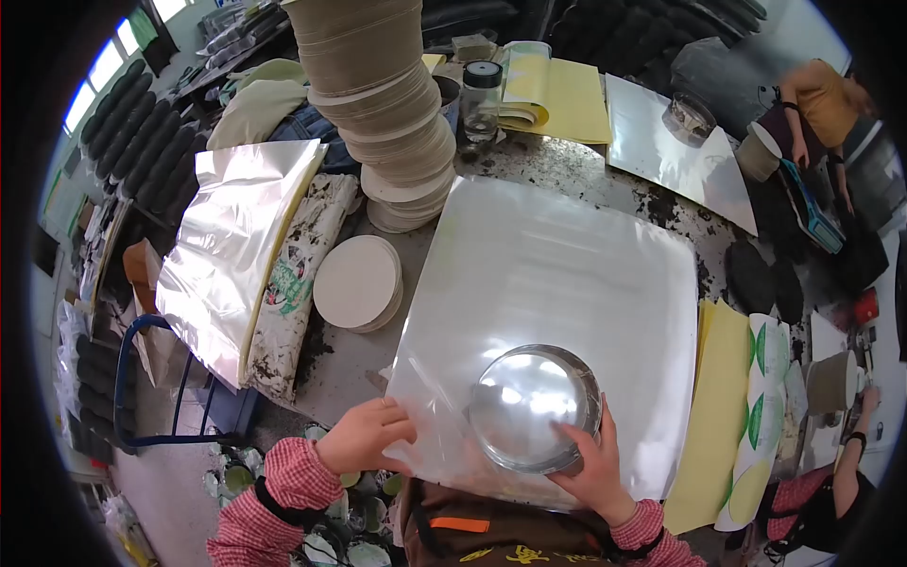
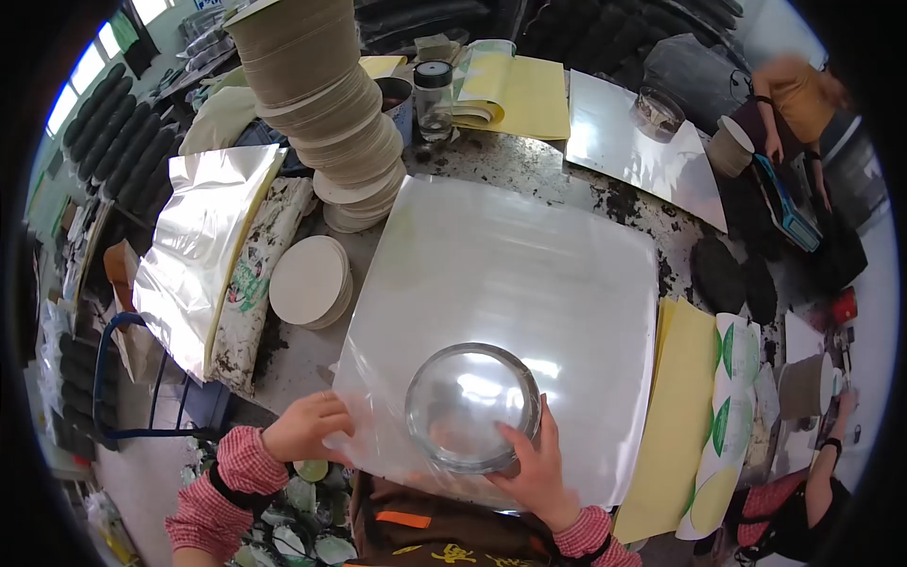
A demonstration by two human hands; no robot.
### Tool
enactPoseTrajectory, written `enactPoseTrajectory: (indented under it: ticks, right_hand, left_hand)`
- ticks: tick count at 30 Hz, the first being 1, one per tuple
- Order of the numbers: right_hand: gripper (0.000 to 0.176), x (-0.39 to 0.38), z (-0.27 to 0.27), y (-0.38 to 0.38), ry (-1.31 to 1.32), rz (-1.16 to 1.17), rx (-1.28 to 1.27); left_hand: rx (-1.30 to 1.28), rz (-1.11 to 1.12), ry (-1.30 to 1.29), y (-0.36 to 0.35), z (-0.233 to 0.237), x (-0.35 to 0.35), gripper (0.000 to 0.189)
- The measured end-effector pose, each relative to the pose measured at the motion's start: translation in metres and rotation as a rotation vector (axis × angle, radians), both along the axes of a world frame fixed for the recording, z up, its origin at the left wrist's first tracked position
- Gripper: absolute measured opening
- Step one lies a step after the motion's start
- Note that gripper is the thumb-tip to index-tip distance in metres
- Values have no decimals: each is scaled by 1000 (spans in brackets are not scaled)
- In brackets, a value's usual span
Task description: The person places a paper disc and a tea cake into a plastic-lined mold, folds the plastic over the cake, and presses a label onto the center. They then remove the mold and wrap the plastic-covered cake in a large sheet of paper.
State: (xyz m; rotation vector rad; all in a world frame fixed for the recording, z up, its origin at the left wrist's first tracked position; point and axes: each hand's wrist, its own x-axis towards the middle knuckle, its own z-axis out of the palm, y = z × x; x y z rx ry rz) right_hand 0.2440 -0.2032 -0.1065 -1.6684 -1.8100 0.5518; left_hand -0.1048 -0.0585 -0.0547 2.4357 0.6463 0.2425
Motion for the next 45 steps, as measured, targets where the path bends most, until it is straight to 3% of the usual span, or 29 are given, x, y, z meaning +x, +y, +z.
enactPoseTrajectory:
  ticks: [5, 7, 8, 9, 10, 11, 12, 13, 14, 15, 17, 18, 20, 22, 23, 24, 25, 26, 27, 29, 30, 31, 32, 34, 36, 39, 41, 43, 45]
  right_hand:
    - [45, 7, 12, -16, 124, 58, 23]
    - [34, -2, 34, -24, 143, 191, 103]
    - [32, -6, 31, -30, 113, 334, 108]
    - [32, -22, 34, -27, 115, 322, 112]
    - [33, -48, 39, -20, 360, 341, -238]
    - [34, -60, 41, -12, 603, 354, -579]
    - [34, -56, 28, -6, 601, 341, -549]
    - [39, -50, 4, -3, 380, 453, -281]
    - [44, -44, -9, 1, 147, 548, -23]
    - [44, -30, -1, 14, 134, 533, -5]
    - [55, 0, 21, 41, 161, -75, -38]
    - [55, 3, 15, 43, 160, -88, -35]
    - [52, 12, -3, 56, -407, 70, 144]
    - [43, 2, -8, 27, -319, -11, 86]
    - [35, -4, -11, 2, -231, -66, 29]
    - [32, -10, -14, -32, -296, 13, 149]
    - [31, -12, -18, -66, -365, 92, 262]
    - [32, -6, -20, -89, -110, 226, 188]
    - [33, 9, -24, -106, 144, 350, 118]
    - [31, 54, 20, -102, -119, 294, 278]
    - [36, 86, 35, -89, -122, 175, 124]
    - [34, 120, 56, -63, -258, 16, -267]
    - [39, 158, 61, -22, -301, -203, -145]
    - [47, 253, 38, 47, -408, -413, 111]
    - [71, 346, 2, 102, -648, -586, 109]
    - [70, 397, -34, 159, -779, -768, -2]
    - [64, 404, -65, 184, -821, -818, -386]
    - [58, 361, -55, 193, -923, -643, -305]
    - [55, 328, -31, 191, -767, -641, -191]
  left_hand:
    - [-80, -114, -65, 3, -37, -9, 21]
    - [-58, -104, -103, 3, -37, -5, 16]
    - [-41, -64, -7, 3, -35, -2, 11]
    - [-24, -28, 90, 3, -32, 1, 7]
    - [-13, -42, 93, 4, -24, 9, 7]
    - [-84, 183, -13, 7, -9, 21, 4]
    - [-153, 402, -127, 12, 7, 29, 4]
    - [-114, 301, -160, 11, 23, 28, 3]
    - [-80, 200, -192, 5, 31, 25, 7]
    - [36, 165, -167, -6, 26, 27, 8]
    - [148, 35, 10, -16, 9, 31, 13]
    - [150, 23, 7, -15, -3, 32, 13]
    - [89, -16, 87, 6, -28, 33, 18]
    - [16, 130, 81, 35, 4, 30, 28]
    - [255, 259, 20, 56, 6, 27, 40]
    - [491, 390, -50, 75, 4, 22, 51]
    - [544, 613, 224, 92, -7, 15, 70]
    - [473, 723, 357, 105, -27, 1, 75]
    - [484, 674, 390, 107, -43, -14, 72]
    - [505, 599, 410, 114, -55, -18, 68]
    - [477, 619, 458, 112, -58, -20, 65]
    - [447, 649, 511, 109, -58, -20, 62]
    - [525, 611, 539, 110, -57, -19, 54]
    - [574, 593, 535, 116, -63, -23, 52]
    - [623, 589, 534, 117, -62, -20, 50]
    - [622, 605, 625, 107, -25, 9, 52]
    - [183, 882, 452, 86, 37, 54, 52]
    - [709, 440, -85, 67, 37, 90, 44]
    - [687, 141, -149, 48, 38, 137, 38]
